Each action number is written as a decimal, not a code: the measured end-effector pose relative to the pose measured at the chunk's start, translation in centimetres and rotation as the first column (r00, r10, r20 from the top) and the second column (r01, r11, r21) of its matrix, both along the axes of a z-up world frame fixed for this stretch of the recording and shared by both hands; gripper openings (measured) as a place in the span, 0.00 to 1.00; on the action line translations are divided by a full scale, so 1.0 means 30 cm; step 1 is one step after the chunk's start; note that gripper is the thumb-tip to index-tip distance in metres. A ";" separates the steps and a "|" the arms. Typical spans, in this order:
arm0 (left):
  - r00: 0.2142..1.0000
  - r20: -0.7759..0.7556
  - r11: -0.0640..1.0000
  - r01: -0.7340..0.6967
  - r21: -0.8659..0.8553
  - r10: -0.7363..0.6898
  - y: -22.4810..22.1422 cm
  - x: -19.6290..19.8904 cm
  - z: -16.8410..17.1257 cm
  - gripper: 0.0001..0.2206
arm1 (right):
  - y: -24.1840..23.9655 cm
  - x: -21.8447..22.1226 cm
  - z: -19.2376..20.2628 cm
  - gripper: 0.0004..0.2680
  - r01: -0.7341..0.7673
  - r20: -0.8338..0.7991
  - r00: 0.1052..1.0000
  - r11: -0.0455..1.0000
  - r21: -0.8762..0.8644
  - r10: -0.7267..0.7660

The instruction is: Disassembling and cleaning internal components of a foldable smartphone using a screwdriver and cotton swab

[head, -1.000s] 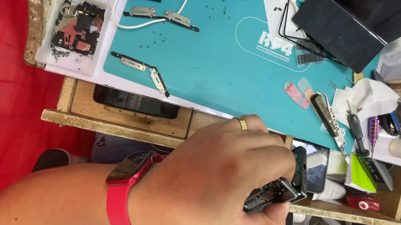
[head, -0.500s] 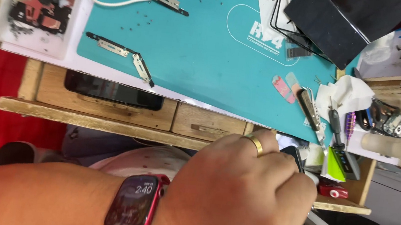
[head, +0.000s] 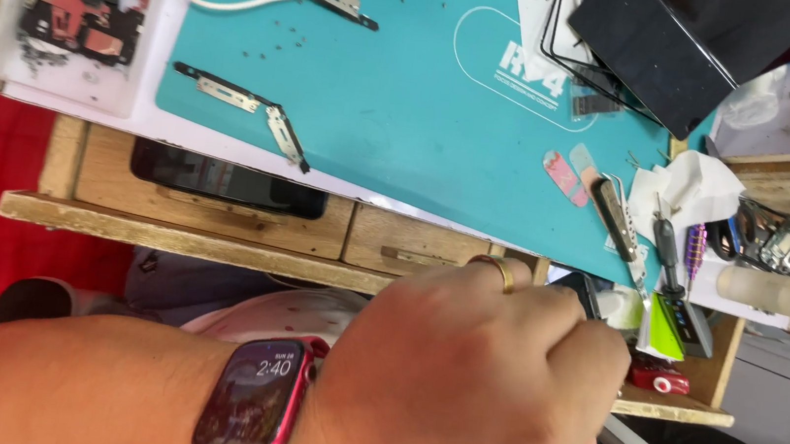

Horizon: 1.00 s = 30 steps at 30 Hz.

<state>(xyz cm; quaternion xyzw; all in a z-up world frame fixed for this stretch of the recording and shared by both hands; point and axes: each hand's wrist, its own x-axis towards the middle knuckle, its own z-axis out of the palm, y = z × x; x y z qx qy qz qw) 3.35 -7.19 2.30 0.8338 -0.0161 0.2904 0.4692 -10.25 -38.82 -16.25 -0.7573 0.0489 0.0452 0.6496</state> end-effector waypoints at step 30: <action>0.936 0.116 0.943 -0.332 -0.021 0.332 0.161 0.040 -0.016 0.06 | 0.550 0.671 0.732 0.08 -0.238 -0.036 0.960 0.737 -0.633 0.279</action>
